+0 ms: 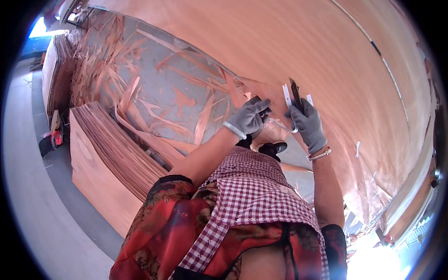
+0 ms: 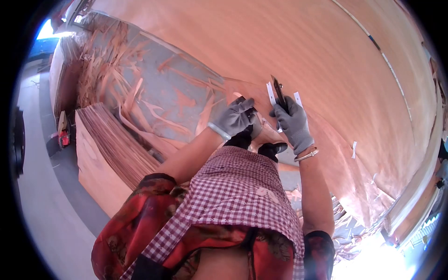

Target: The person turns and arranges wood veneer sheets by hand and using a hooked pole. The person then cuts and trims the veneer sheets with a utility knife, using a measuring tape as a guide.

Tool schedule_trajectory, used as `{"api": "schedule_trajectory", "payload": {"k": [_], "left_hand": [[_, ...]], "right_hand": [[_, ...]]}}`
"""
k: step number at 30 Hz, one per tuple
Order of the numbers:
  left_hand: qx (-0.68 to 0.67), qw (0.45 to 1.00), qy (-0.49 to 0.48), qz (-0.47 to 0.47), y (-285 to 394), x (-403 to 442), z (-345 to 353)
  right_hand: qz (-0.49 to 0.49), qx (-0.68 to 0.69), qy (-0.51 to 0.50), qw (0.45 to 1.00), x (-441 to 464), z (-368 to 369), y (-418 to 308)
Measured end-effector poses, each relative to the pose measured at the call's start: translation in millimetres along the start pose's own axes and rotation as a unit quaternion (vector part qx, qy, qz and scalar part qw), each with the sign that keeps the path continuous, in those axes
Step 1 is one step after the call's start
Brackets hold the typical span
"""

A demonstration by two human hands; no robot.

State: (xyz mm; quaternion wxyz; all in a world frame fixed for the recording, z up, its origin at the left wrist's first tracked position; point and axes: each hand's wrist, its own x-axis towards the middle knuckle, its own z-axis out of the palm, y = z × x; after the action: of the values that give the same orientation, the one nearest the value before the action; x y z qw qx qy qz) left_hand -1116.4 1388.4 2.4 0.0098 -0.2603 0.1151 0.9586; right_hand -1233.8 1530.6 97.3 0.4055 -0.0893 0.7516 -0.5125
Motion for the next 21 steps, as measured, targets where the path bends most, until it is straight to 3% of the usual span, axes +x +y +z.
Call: {"api": "schedule_trajectory", "payload": {"k": [6,15,21], "left_hand": [[0.016,0.999,0.042,0.014,7,-7,13],[0.222,0.934,0.248,0.132,2,-17,53],[0.239,0.920,0.285,0.120,4,-16,58]], "right_hand": [[0.006,0.016,-0.012,1.000,3,-2,3],[0.002,0.008,-0.025,1.000,3,-3,-2],[-0.009,-0.001,-0.033,0.999,8,-2,-2]]}}
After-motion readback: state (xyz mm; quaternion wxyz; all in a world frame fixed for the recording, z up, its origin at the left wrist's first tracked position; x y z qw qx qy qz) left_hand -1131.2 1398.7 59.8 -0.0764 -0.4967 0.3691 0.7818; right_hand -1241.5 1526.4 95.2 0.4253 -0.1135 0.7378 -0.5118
